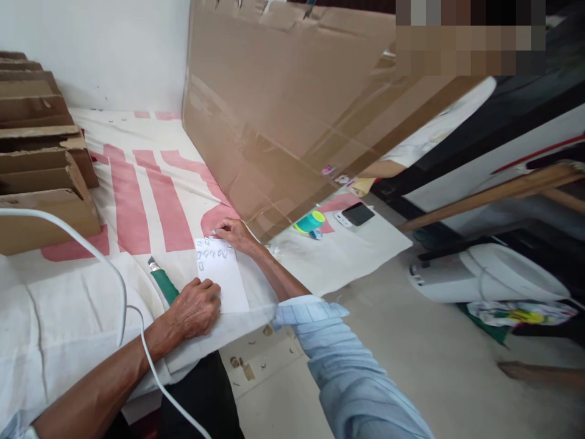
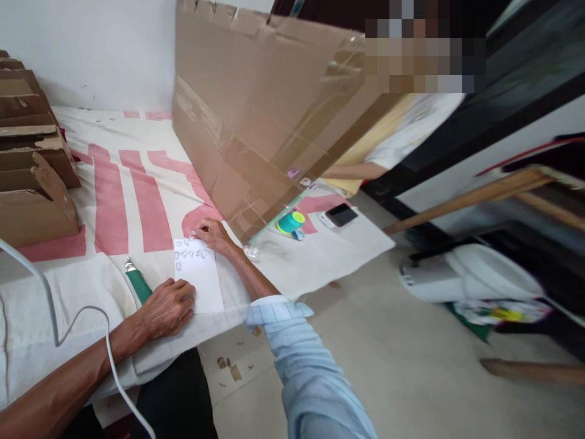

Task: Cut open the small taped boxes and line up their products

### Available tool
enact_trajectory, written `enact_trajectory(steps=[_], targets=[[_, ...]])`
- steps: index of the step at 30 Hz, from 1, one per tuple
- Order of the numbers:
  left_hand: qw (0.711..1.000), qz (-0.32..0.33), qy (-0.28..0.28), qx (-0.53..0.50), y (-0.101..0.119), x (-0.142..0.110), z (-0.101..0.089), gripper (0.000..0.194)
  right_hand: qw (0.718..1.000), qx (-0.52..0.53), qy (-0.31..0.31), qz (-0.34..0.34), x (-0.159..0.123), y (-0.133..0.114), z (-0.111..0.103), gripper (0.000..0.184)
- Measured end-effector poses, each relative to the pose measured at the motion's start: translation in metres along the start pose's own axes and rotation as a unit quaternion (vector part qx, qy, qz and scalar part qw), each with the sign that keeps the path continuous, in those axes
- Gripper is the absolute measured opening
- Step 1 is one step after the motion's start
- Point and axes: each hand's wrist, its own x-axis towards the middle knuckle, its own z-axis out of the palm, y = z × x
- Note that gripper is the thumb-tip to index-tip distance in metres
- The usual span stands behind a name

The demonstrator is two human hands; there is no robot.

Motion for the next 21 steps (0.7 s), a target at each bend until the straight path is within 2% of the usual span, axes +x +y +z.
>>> enact_trajectory(steps=[4, 11, 16, 21], targets=[[1.000, -0.002, 0.004, -0.003, 0.000, 0.000, -0.001, 0.020, 0.999, 0.031, 0.025, 0.006, -0.005, -0.008, -0.008, 0.032], [1.000, 0.002, 0.005, 0.003, -0.001, -0.001, -0.004, 0.020, 0.998, 0.049, 0.025, -0.001, -0.015, -0.025, -0.015, 0.031], [1.000, 0.002, 0.006, 0.003, 0.000, -0.001, -0.004, 0.019, 0.999, 0.050, 0.005, -0.001, -0.033, -0.038, -0.018, 0.031], [1.000, 0.004, 0.009, -0.002, 0.002, 0.000, -0.005, 0.016, 0.999, 0.008, -0.051, -0.012, -0.068, -0.050, -0.021, 0.023]])
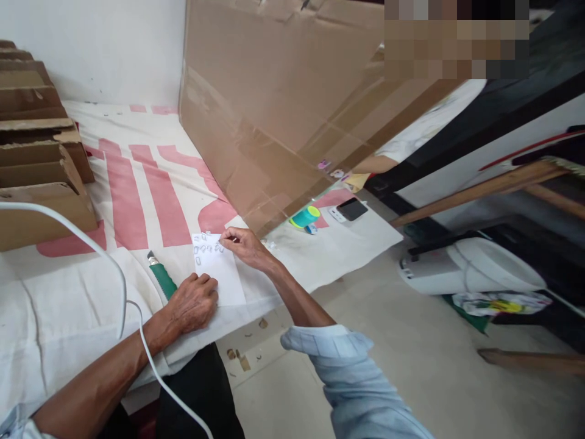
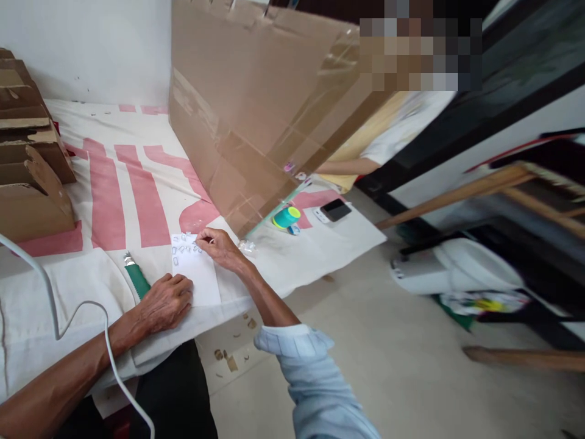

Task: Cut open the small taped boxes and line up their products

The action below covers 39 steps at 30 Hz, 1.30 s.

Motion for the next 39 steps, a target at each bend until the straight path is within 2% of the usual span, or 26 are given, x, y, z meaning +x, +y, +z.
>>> enact_trajectory(steps=[5, 13, 34, 39], targets=[[1.000, -0.002, -0.002, 0.003, 0.002, 0.001, -0.001, 0.015, 0.997, -0.065, -0.025, -0.021, -0.023, 0.002, 0.015, 0.014], [1.000, -0.003, -0.014, 0.007, 0.003, 0.002, -0.002, 0.017, 0.989, -0.137, -0.032, -0.033, -0.022, 0.002, 0.040, 0.011], [1.000, -0.002, 0.001, 0.014, 0.004, 0.000, 0.001, 0.019, 0.964, -0.260, -0.050, 0.018, -0.025, -0.012, 0.049, 0.015], [1.000, 0.000, 0.008, 0.012, 0.003, 0.000, 0.005, 0.019, 0.961, -0.273, -0.030, 0.021, -0.026, -0.008, 0.052, 0.006]])
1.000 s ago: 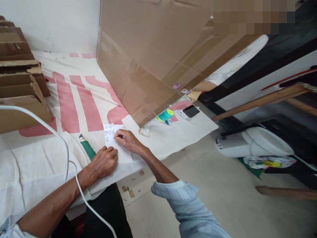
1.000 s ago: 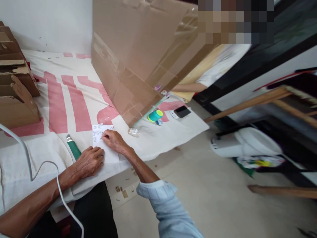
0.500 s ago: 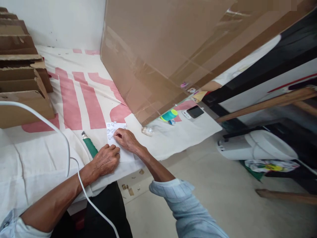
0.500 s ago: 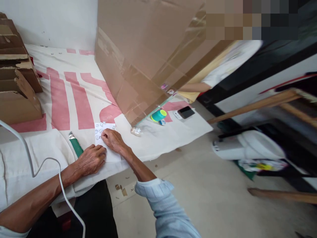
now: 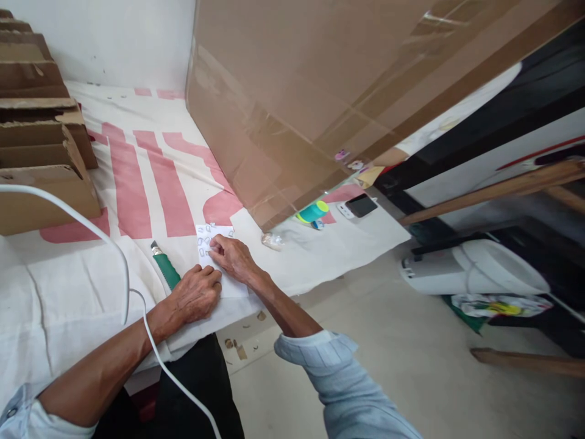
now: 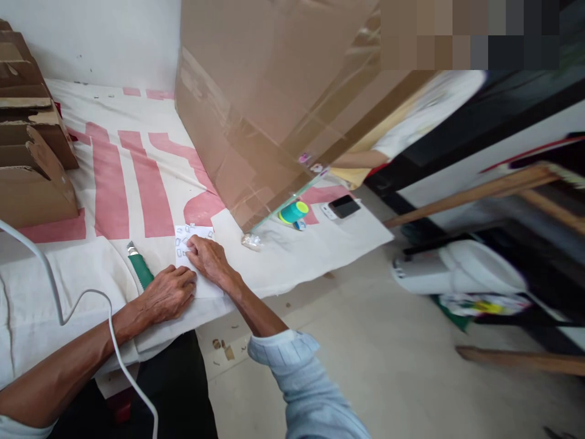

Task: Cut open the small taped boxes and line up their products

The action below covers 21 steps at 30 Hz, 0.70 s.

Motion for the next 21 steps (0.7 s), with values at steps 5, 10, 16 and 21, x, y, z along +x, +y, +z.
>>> enact_trajectory(steps=[5, 10, 16, 21], targets=[[1.000, -0.008, -0.003, 0.000, 0.001, 0.000, 0.002, 0.019, 0.997, -0.041, 0.008, -0.069, -0.002, 0.002, 0.006, 0.019], [1.000, -0.005, -0.005, 0.006, 0.000, 0.000, -0.001, 0.021, 0.992, -0.090, 0.016, -0.088, -0.005, 0.005, 0.010, 0.022], [1.000, 0.003, 0.001, 0.015, -0.002, -0.001, -0.003, 0.018, 0.995, -0.009, 0.022, -0.102, -0.009, 0.011, 0.009, 0.017], [1.000, 0.001, 0.002, -0.002, -0.001, -0.001, -0.002, 0.017, 0.995, 0.007, 0.048, -0.087, -0.012, 0.012, 0.009, 0.014]])
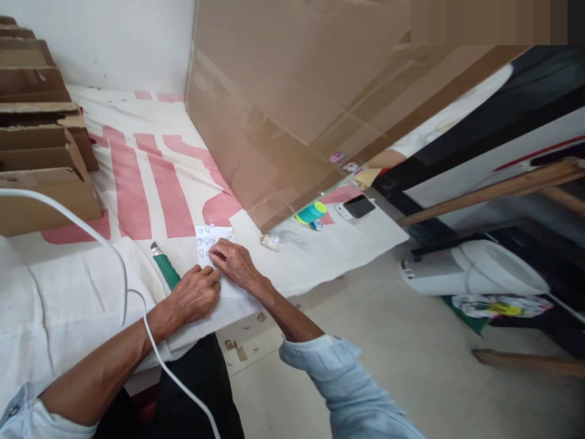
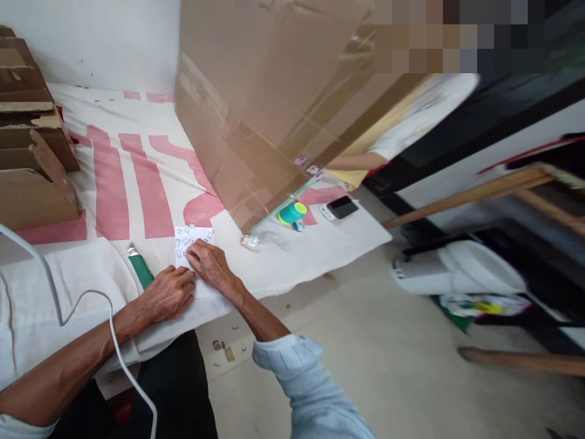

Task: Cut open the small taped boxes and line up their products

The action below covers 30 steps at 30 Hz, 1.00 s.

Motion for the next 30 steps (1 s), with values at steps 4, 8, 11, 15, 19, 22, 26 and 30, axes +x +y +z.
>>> enact_trajectory(steps=[4, 8, 11, 15, 19, 22, 26, 30], targets=[[1.000, -0.004, -0.004, -0.003, 0.001, -0.001, 0.001, 0.018, 1.000, -0.020, -0.012, 0.012, -0.001, -0.001, -0.002, 0.016], [1.000, -0.011, -0.007, -0.002, 0.002, -0.001, 0.000, 0.019, 0.998, -0.048, -0.037, 0.028, -0.001, -0.004, -0.004, 0.019], [1.000, -0.016, -0.011, -0.005, 0.003, -0.001, -0.001, 0.020, 0.997, -0.051, -0.050, 0.035, -0.002, -0.007, -0.006, 0.019], [1.000, -0.017, -0.007, -0.009, 0.002, -0.001, -0.001, 0.021, 0.998, -0.025, -0.057, 0.033, -0.002, -0.009, -0.007, 0.019], [1.000, -0.013, -0.001, -0.006, 0.001, -0.001, 0.000, 0.018, 0.999, 0.018, -0.023, 0.026, 0.000, -0.008, -0.007, 0.016], [1.000, -0.004, -0.005, -0.001, 0.001, 0.000, -0.002, 0.018, 0.999, 0.033, -0.013, 0.016, 0.003, -0.007, -0.005, 0.017], [1.000, -0.006, -0.011, -0.001, 0.001, 0.000, -0.004, 0.017, 1.000, 0.015, -0.019, 0.015, 0.009, -0.008, -0.003, 0.018], [1.000, -0.008, -0.011, -0.007, 0.002, 0.000, -0.004, 0.017, 0.999, -0.028, -0.027, 0.038, 0.012, -0.011, 0.001, 0.018]])
